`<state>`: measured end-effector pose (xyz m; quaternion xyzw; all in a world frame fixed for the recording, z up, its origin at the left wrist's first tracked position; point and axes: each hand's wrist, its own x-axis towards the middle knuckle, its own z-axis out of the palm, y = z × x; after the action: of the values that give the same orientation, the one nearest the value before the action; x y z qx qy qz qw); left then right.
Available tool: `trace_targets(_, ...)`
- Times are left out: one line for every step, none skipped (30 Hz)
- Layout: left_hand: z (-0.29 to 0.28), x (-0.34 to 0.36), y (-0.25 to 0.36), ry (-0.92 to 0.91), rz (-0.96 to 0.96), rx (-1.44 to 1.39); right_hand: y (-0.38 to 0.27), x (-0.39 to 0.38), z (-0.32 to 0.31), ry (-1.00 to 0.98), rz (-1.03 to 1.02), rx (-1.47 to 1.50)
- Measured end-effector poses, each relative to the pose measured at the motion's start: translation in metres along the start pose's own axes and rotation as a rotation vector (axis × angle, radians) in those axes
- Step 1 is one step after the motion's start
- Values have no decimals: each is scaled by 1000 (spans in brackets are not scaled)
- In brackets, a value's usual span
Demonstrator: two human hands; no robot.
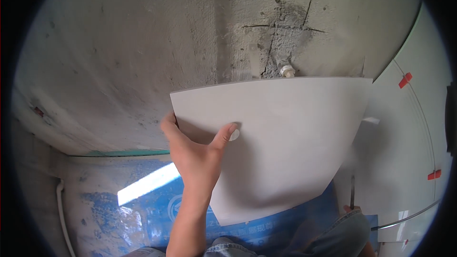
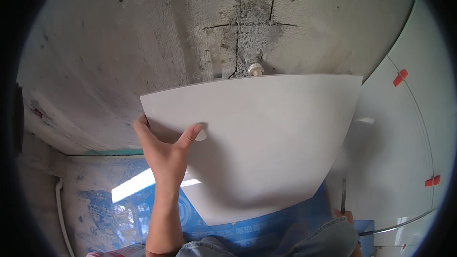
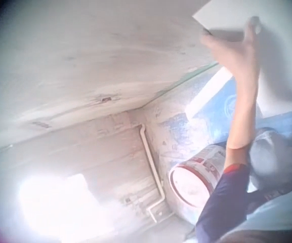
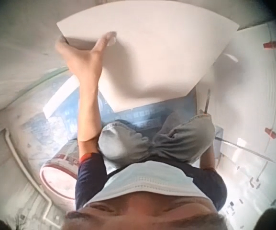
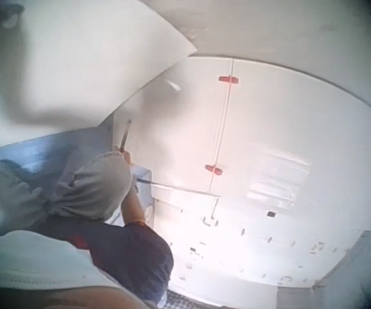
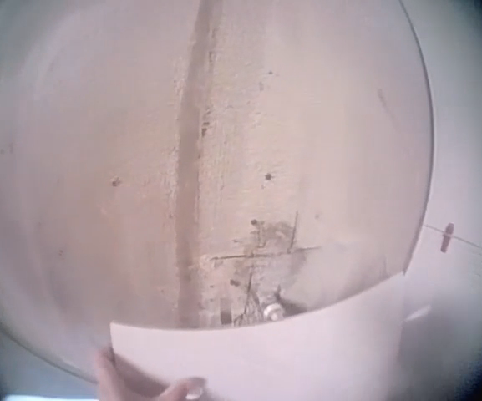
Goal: The person positions a tile against a wall to check the fit around a pipe, uses a tool to widen a hole in the tile, and then applies adhesive to the back of the tile.
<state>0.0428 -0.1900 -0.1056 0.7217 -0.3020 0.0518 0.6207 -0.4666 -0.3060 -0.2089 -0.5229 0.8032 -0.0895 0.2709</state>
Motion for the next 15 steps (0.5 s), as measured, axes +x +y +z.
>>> trace_targets(0, -1, 4, -7, -11, 41, 19, 20, 8, -1, 14, -16)
trace_targets(-1, -3, 6, -10, -24, 77, 33, 40, 14, 4, 10, -35)
trace_targets(-4, -4, 6, -28, -36, 110, 45, 60, 19, 5, -5, -55)
trace_targets(-13, -5, 1, -18, -30, 149, 52, 82, 27, -6, -32, -94)
trace_targets(-19, -7, -5, -64, 5, 123, 64, 101, 33, -11, -40, -117)
trace_targets(-24, -7, -7, -111, 40, 91, 79, 118, 39, -11, -46, -149)
trace_targets(-30, -6, -6, -108, 49, 113, 93, 131, 49, -21, -51, -183)
trace_targets(-36, -4, -3, -196, -36, -62, 111, 143, 59, -35, -52, -225)
trace_targets(-39, -3, 0, -280, -121, -242, 130, 150, 71, -50, -57, -264)
trace_targets(-39, -1, 3, -281, -112, -227, 151, 157, 82, -63, -61, -297)
trace_targets(-40, 1, 5, -313, -258, -310, 167, 154, 97, -85, -72, -342)
trace_targets(-34, 3, 7, -356, -400, -400, 187, 156, 111, -99, -91, -368)
trace_targets(-25, 2, -2, -369, -333, -363, 210, 156, 122, -102, -125, -387)
trace_targets(-19, 1, -5, -352, -313, -338, 235, 158, 131, -89, -194, -414)
trace_targets(-15, -3, -17, -354, -315, -347, 261, 159, 138, -50, -331, -464)
